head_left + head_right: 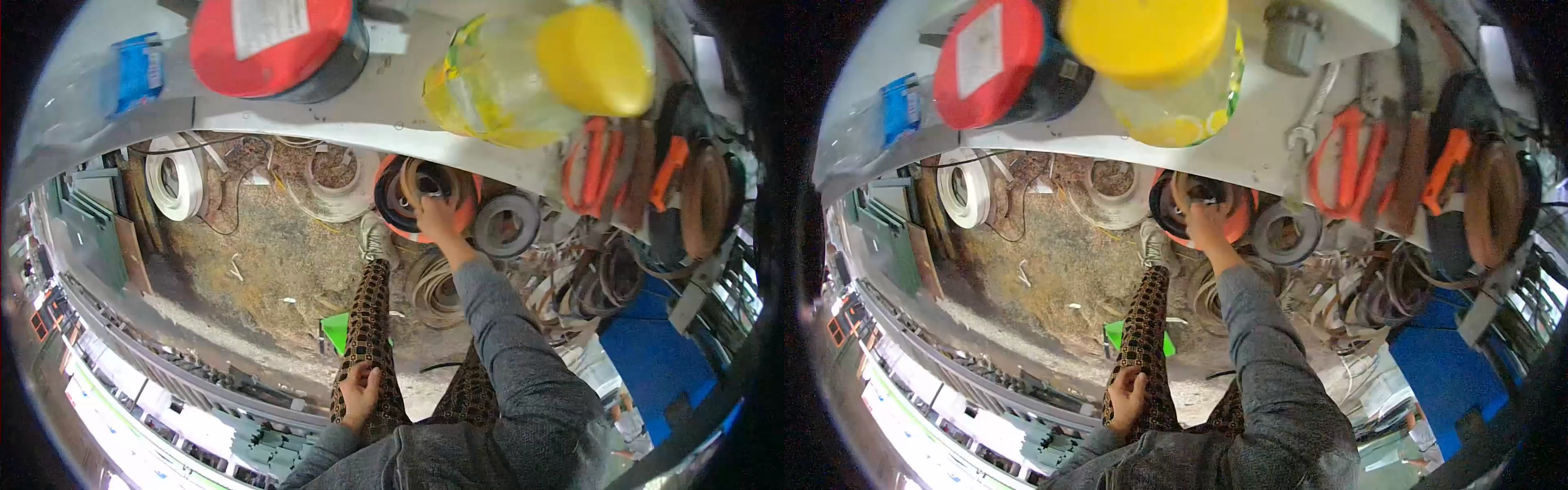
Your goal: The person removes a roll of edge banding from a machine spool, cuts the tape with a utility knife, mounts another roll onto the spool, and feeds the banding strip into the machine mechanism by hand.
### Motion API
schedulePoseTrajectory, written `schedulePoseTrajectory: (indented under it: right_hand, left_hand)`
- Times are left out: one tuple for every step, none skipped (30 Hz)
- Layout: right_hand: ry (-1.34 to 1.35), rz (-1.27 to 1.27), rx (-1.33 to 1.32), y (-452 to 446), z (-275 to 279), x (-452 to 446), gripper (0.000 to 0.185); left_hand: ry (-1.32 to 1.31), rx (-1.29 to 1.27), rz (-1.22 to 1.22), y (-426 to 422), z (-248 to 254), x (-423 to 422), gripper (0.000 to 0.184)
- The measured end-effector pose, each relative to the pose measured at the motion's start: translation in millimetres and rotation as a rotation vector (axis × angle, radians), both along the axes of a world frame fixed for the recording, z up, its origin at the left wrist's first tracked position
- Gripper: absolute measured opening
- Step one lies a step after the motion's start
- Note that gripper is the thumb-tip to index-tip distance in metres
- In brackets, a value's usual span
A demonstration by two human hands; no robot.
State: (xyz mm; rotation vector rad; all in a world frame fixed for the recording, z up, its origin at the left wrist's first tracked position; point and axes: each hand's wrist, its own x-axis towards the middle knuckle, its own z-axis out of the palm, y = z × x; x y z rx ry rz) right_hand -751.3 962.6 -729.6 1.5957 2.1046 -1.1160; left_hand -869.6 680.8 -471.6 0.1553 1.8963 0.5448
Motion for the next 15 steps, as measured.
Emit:
schedulePoseTrajectory:
  right_hand:
    - [0.038, 0.0, -0.179, 3.3, 29.2, 0.8, 0.029]
    - [0.259, -0.124, -0.116, -10.8, 36.4, 9.1, 0.031]
    - [0.268, -0.12, -0.185, -12.1, 74.2, 11.3, 0.034]
    - [0.415, -0.167, -0.328, -3.5, 131.4, 10.2, 0.036]
    - [0.556, -0.078, -0.188, -9.7, 162.7, 15.3, 0.03]
    - [0.685, 0.013, -0.035, -12.7, 200.4, 17.7, 0.026]
    - [0.653, 0.054, -0.135, -12.8, 240.2, 20.0, 0.025]
    - [0.622, 0.094, -0.23, -9.4, 289.6, 17.9, 0.024]
    - [0.588, 0.132, -0.321, -7.3, 335.7, 15.7, 0.023]
    - [0.593, 0.241, -0.283, -3.0, 375.2, 12.8, 0.021]
    - [0.591, 0.341, -0.236, 0.1, 410.7, 9.4, 0.02]
    - [0.642, 0.419, -0.136, 0.0, 441.7, 6.3, 0.018]
    - [0.676, 0.489, -0.022, 1.2, 471.5, 4.0, 0.016]
    - [0.627, 0.58, 0.095, 4.4, 504.6, 1.3, 0.014]
    - [0.562, 0.658, 0.213, 8.7, 537.8, 1.2, 0.013]
  left_hand:
    - [0.053, 0.087, -0.037, -16.6, -12.9, 1.5, 0.026]
    - [0.023, 0.094, 0.018, -8.3, -9.1, 4.4, 0.026]
    - [-0.008, 0.102, 0.072, 3.4, -3.9, 7.4, 0.026]
    - [-0.038, 0.07, 0.033, 11.0, 1.5, 6.4, 0.027]
    - [-0.065, 0.146, 0.133, 17.2, 2.4, 11.4, 0.026]
    - [-0.085, 0.163, 0.141, 16.7, -2.1, 14.8, 0.026]
    - [-0.101, 0.18, 0.147, 14.6, -4.3, 15.7, 0.027]
    - [-0.136, 0.216, 0.211, 20.5, 1.4, 15.4, 0.029]
    - [-0.174, 0.254, 0.272, 33.2, 9.1, 14.6, 0.03]
    - [-0.216, 0.293, 0.329, 46.1, 16.6, 14.7, 0.032]
    - [-0.246, 0.324, 0.385, 67.4, 38.7, 11.3, 0.037]
    - [-0.36, 0.392, 0.489, 91.4, 64.6, 6.5, 0.041]
    - [-0.384, 0.649, 0.457, 95.4, 70.7, -2.6, 0.044]
    - [-0.431, 0.909, 0.415, 104.6, 72.4, -14.9, 0.047]
    - [-0.503, 0.862, 0.508, 131.3, 100.7, -29.4, 0.054]
